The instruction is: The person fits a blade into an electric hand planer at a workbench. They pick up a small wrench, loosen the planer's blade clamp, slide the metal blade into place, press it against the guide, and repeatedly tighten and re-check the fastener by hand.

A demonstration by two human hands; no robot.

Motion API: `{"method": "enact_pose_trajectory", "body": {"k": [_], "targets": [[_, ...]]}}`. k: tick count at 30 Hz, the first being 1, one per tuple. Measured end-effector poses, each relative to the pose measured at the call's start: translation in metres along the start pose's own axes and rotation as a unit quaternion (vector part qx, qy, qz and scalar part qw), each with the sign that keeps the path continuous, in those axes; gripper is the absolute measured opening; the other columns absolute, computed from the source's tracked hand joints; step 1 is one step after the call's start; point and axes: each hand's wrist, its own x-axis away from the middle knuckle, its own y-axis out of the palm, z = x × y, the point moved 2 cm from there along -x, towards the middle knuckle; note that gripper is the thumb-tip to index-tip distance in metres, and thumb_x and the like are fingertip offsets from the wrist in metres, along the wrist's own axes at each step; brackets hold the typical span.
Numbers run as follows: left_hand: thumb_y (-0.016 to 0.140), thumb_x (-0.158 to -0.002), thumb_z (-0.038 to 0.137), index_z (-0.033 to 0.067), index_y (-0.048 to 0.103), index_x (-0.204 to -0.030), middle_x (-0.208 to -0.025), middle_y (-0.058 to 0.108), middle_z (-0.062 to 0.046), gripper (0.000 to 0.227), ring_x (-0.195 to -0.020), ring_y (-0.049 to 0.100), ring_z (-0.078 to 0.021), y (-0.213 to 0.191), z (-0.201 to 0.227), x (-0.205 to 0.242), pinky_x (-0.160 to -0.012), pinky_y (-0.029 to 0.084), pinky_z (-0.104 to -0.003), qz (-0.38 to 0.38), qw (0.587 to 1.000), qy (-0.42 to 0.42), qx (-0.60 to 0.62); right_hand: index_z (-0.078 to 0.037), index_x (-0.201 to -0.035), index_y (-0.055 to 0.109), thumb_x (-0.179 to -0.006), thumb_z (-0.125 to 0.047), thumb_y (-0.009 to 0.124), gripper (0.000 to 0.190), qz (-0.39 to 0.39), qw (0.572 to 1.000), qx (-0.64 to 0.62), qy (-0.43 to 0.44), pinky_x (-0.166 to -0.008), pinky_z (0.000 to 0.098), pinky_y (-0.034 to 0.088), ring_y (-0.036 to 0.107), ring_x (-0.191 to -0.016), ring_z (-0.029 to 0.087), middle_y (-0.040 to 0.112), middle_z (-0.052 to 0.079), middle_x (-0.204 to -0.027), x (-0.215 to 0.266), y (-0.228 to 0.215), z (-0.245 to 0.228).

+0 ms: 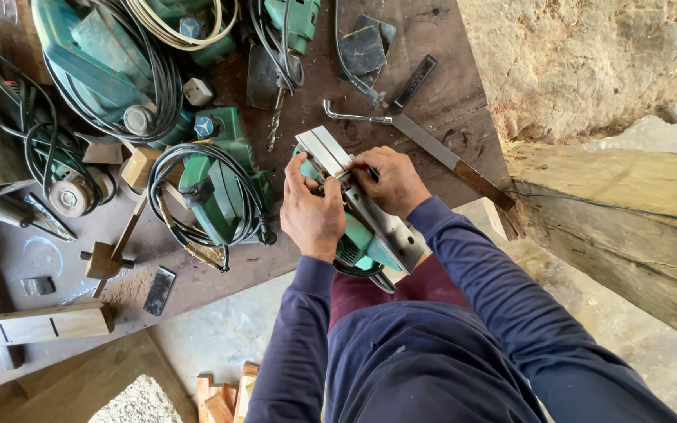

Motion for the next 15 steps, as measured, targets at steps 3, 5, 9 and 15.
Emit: {"method": "enact_pose_trajectory", "body": {"k": [3, 5, 9, 15], "targets": [[0.067, -0.081, 0.026, 0.0189, 0.058, -0.133, -0.084, 0.061, 0.002, 0.053, -0.073, 0.063, -0.0224, -0.0001, 0.0000, 0.0005, -0.068, 0.050, -0.042, 0.000, 1.000, 0.008, 0.000, -0.007, -0.103, 0.074, -0.090, -0.006, 0.070, 0.014, 0.008, 1.000, 0.003, -0.006, -0.082, 0.0397, 0.055, 0.068, -0.094, 0.031, 0.074, 0.010, -0.099, 0.0016, 0.0035, 0.0029], [0.067, -0.081, 0.026, 0.0189, 0.058, -0.133, -0.083, 0.060, 0.002, 0.053, -0.072, 0.063, -0.0222, 0.0001, 0.0011, 0.0000, -0.069, 0.050, -0.042, -0.003, 1.000, 0.001, 0.001, -0.006, -0.104, 0.074, -0.090, -0.006, 0.070, 0.014, 0.012, 1.000, 0.005, -0.005, -0.082, 0.0399, 0.055, 0.068, -0.094, 0.031, 0.073, 0.011, -0.099, 0.0020, 0.0033, 0.0037], [0.068, -0.081, 0.026, 0.0182, 0.058, -0.133, -0.082, 0.059, 0.002, 0.053, -0.072, 0.062, -0.0220, 0.0001, 0.0007, -0.0001, -0.068, 0.050, -0.042, 0.003, 1.000, 0.010, 0.000, -0.005, -0.104, 0.074, -0.092, -0.007, 0.071, 0.013, 0.014, 1.000, 0.010, -0.004, -0.083, 0.0404, 0.055, 0.068, -0.095, 0.031, 0.073, 0.011, -0.100, 0.0025, 0.0051, 0.0046], [0.069, -0.082, 0.028, 0.0190, 0.058, -0.133, -0.081, 0.058, 0.002, 0.053, -0.072, 0.062, -0.0217, -0.0014, 0.0037, 0.0002, -0.068, 0.049, -0.041, -0.009, 1.000, -0.009, -0.003, -0.006, -0.103, 0.074, -0.092, -0.006, 0.070, 0.012, 0.017, 1.000, -0.011, 0.016, -0.078, 0.0381, 0.056, 0.069, -0.090, 0.030, 0.072, 0.011, -0.097, 0.0031, 0.0018, 0.0061]]}}
